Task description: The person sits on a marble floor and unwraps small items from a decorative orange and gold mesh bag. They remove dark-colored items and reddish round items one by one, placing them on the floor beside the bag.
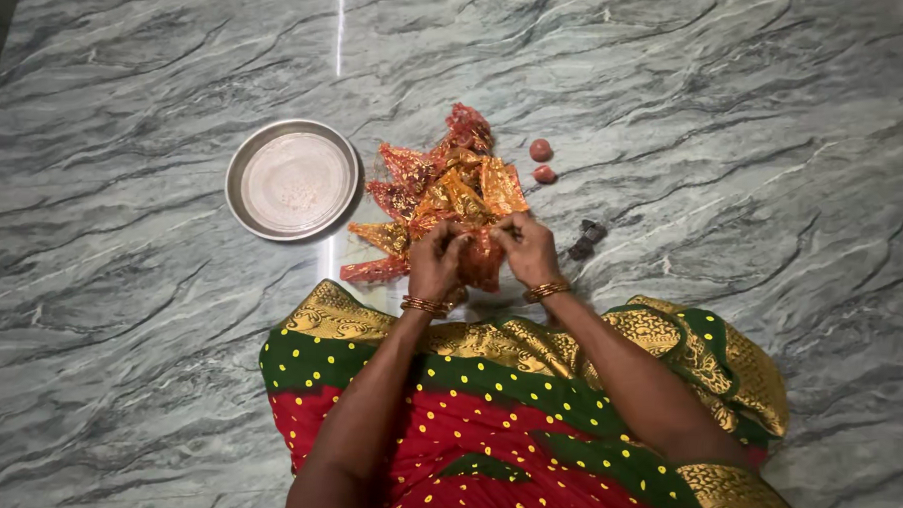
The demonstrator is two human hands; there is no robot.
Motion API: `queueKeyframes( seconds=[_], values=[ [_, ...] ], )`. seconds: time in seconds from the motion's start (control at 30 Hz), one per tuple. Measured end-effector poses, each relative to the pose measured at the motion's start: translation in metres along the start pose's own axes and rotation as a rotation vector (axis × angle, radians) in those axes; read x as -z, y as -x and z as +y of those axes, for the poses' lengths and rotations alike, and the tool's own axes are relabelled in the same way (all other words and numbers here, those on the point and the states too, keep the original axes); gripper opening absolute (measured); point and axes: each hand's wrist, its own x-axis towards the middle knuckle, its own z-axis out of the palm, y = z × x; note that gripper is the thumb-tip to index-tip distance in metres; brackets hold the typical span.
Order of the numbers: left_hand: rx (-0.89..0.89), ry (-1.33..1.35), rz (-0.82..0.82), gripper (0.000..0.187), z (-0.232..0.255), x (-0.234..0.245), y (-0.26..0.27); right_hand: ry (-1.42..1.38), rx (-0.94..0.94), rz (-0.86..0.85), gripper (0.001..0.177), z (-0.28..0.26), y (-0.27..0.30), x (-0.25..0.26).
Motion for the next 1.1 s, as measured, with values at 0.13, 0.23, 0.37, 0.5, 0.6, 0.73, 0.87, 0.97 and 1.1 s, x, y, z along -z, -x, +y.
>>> queueKeyframes(
  seconds=[0.13,0.23,0.37,0.5,0.6,0.73,0.87,0.97,1.1],
  values=[
    [-0.003,-0.028,0.030,0.005,0.003,0.006,0.001,0.104,0.001,0.052,0.013,-0.001,0.002,0.000],
    [-0.065,0.015,0.043,0.007,0.009,0.009,-0.002,-0.016,0.011,0.065,0.010,-0.001,-0.001,0.002],
    [-0.183,-0.109,0.027,0.011,0.016,0.012,0.003,-0.015,0.014,-0.105,0.022,-0.009,0.002,0.005],
    [-0.042,0.018,-0.049,0.014,0.023,0.007,0.000,0.006,0.168,-0.122,0.032,-0.025,0.005,0.005],
    [-0.128,0.022,0.002,0.016,0.028,0.008,0.002,-0.019,0.222,-0.077,0.023,-0.034,0.009,0.005],
    [-0.213,-0.097,-0.014,0.018,0.030,0.013,0.001,-0.001,0.165,-0.031,0.017,-0.041,0.010,0.013],
    [-0.229,-0.142,-0.030,0.011,0.027,0.011,0.001,-0.093,0.412,-0.020,0.022,-0.041,0.011,0.015],
    [-0.220,-0.185,-0.060,0.004,0.030,0.012,0.000,-0.147,0.413,-0.053,0.024,-0.041,0.008,0.013],
    [-0.400,-0.444,-0.094,0.007,0.036,0.023,0.002,-0.185,0.345,-0.146,0.020,-0.032,0.003,0.023]
  ],
)
